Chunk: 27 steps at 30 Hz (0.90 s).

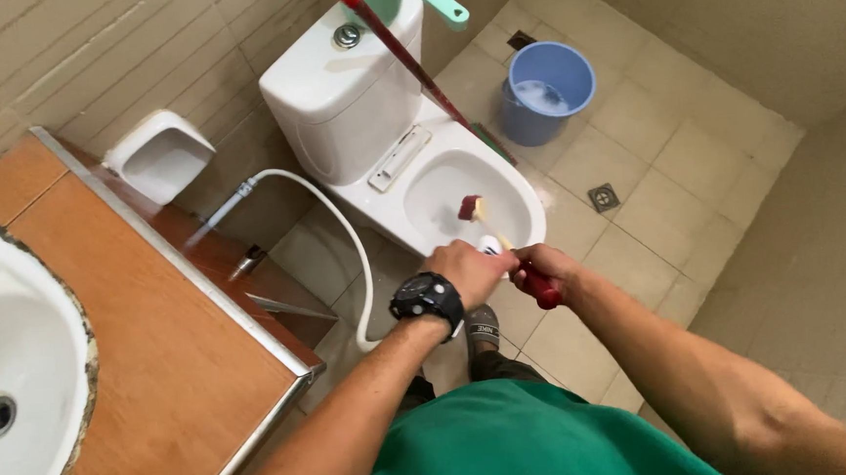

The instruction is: The person uses a handheld bidet sprayer to rinse the floor and toilet bowl, then scrubs the bowl with a toilet brush. The person rinses the brush and the floor again before finishing.

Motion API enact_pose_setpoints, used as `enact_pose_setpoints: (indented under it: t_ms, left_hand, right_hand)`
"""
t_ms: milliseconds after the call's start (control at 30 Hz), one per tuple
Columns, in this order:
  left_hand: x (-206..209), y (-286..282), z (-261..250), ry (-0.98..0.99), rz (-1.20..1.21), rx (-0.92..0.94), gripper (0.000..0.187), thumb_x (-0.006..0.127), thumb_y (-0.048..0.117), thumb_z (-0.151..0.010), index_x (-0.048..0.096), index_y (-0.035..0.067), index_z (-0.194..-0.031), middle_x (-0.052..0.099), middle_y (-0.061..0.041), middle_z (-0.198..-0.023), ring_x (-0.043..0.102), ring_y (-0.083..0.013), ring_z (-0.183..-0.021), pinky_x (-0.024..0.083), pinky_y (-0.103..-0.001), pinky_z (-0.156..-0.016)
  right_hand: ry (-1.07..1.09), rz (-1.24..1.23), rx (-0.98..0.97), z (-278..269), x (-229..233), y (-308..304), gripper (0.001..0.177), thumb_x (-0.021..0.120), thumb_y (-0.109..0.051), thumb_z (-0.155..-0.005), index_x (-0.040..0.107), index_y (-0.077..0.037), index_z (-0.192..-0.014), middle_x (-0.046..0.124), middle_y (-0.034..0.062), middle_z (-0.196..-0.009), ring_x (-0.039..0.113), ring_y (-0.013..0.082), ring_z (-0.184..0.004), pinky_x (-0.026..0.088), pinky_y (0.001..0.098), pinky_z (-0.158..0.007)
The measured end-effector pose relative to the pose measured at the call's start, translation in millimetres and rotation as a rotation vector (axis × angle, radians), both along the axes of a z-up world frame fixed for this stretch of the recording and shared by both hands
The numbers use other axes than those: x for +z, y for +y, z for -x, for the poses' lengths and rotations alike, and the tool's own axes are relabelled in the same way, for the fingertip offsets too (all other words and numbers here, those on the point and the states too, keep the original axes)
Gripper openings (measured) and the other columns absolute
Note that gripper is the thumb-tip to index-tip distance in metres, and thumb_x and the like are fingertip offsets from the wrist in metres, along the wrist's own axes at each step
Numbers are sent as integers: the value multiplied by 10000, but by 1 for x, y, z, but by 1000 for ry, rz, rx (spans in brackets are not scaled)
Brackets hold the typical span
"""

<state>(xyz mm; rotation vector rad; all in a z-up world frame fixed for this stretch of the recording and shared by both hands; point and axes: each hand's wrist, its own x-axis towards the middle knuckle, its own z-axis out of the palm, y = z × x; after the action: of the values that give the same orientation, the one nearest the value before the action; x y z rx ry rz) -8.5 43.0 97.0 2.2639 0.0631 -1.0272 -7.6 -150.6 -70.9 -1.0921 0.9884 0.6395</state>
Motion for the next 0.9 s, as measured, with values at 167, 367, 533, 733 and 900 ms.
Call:
enact_pose_setpoints:
  t_ms: [167,367,533,733,900]
  left_hand:
    - [-9,11,-2,-1,-43,83,787,506,610,-776,651,-19,-1227,648,-212,-1286,584,-329,-1265,471,-414,-1034]
    - [-18,-3,1,7,-23,61,803,509,593,-764,644,-34,-1247,640,-242,-1282,577,-361,-1266,456,-432,-1049]
    - [-25,-27,6,9,33,174,736,601,568,-785,677,-38,-1196,675,-226,-1233,598,-361,-1236,471,-446,-1021]
    - [-35,-30,14,102,-49,159,715,557,593,-745,694,46,-1184,698,-166,-1216,608,-316,-1235,494,-416,-1010]
    - [-49,-43,25,149,-49,247,743,584,569,-762,657,16,-1253,683,-206,-1222,622,-360,-1205,511,-434,-984]
  right_hand:
    - [-1,-195,-119,20,15,-3,53,462,-33,-946,493,-2,-976,354,-113,-727,396,-66,-545,319,14,-458]
    - [-88,-300,-151,28,28,-10,60,483,-31,-958,503,8,-999,336,-130,-790,402,-108,-603,336,-1,-457]
    - [-9,114,279,4,-21,-36,171,458,-174,-959,524,-17,-942,460,-19,-689,454,34,-505,295,161,-361]
    - [78,388,766,-19,-87,-113,119,508,-27,-847,562,77,-827,546,180,-586,568,234,-411,412,380,-303]
    - [85,626,1228,-9,-43,-120,449,467,-281,-927,621,87,-1131,659,273,-920,679,374,-860,566,514,-676]
